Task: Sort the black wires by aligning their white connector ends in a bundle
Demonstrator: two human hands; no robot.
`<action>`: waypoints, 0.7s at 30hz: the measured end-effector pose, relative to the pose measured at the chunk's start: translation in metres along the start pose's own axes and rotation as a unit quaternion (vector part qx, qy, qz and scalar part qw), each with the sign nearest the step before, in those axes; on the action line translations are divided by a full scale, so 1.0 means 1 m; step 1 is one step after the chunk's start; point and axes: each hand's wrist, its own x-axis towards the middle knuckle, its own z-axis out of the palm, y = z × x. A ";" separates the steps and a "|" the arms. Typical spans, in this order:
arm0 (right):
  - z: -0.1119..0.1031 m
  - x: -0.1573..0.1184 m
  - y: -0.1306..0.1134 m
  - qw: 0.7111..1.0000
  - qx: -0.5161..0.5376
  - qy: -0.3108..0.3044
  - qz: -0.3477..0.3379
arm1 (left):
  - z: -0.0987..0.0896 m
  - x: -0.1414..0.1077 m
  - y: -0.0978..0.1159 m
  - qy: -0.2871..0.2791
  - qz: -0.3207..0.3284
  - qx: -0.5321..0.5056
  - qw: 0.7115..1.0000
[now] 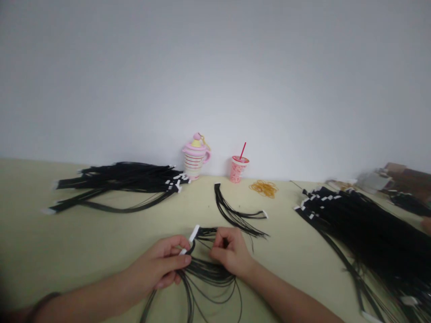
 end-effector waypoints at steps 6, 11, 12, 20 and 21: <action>0.002 0.001 -0.006 0.999 -0.020 -0.004 -0.046 | 0.002 -0.002 -0.001 0.025 0.045 0.055 0.997; 0.007 0.004 -0.006 0.992 -0.110 -0.035 -0.059 | 0.001 -0.003 -0.009 0.017 0.133 0.181 0.974; 0.008 0.005 -0.006 0.988 -0.125 -0.047 -0.072 | 0.001 -0.004 -0.009 0.018 0.143 0.210 0.967; 0.011 0.007 0.002 0.999 0.043 0.011 -0.011 | 0.001 -0.011 0.001 -0.036 0.104 0.191 0.975; 0.010 0.007 0.004 0.997 0.064 0.035 -0.004 | 0.000 -0.010 0.001 -0.028 0.089 0.180 0.979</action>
